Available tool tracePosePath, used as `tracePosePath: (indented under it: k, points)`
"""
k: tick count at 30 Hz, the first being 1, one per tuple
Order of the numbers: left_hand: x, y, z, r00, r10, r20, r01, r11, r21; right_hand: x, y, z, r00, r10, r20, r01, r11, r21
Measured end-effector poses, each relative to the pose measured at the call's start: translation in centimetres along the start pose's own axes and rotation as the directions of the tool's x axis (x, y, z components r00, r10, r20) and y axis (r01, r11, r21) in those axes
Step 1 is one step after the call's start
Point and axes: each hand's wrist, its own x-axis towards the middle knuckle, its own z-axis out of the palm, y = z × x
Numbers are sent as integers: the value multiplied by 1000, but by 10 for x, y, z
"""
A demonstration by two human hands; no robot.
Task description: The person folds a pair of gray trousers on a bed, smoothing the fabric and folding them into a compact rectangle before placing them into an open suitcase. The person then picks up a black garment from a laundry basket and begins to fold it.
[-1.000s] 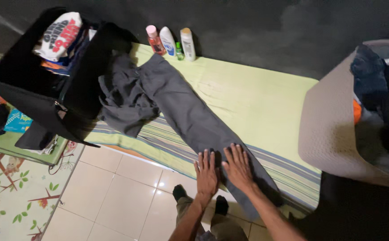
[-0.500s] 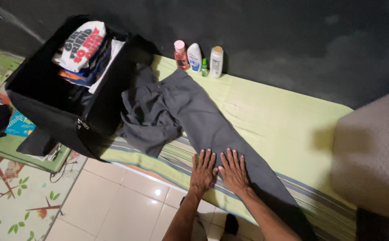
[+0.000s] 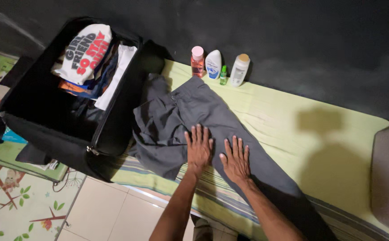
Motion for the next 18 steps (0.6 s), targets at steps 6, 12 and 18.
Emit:
tracePosePath:
  k: [6, 12, 18]
  points:
    - [64, -63, 1, 994, 37, 101, -43, 997, 64, 38, -13, 14, 997, 74, 29, -71, 993, -91]
    - [95, -89, 6, 967, 38, 251, -43, 999, 14, 75, -24, 19, 996, 90, 6, -90, 995, -38]
    - [137, -126, 25, 992, -54, -111, 81, 965, 250, 92, -33, 22, 994, 93, 53, -88, 993, -77]
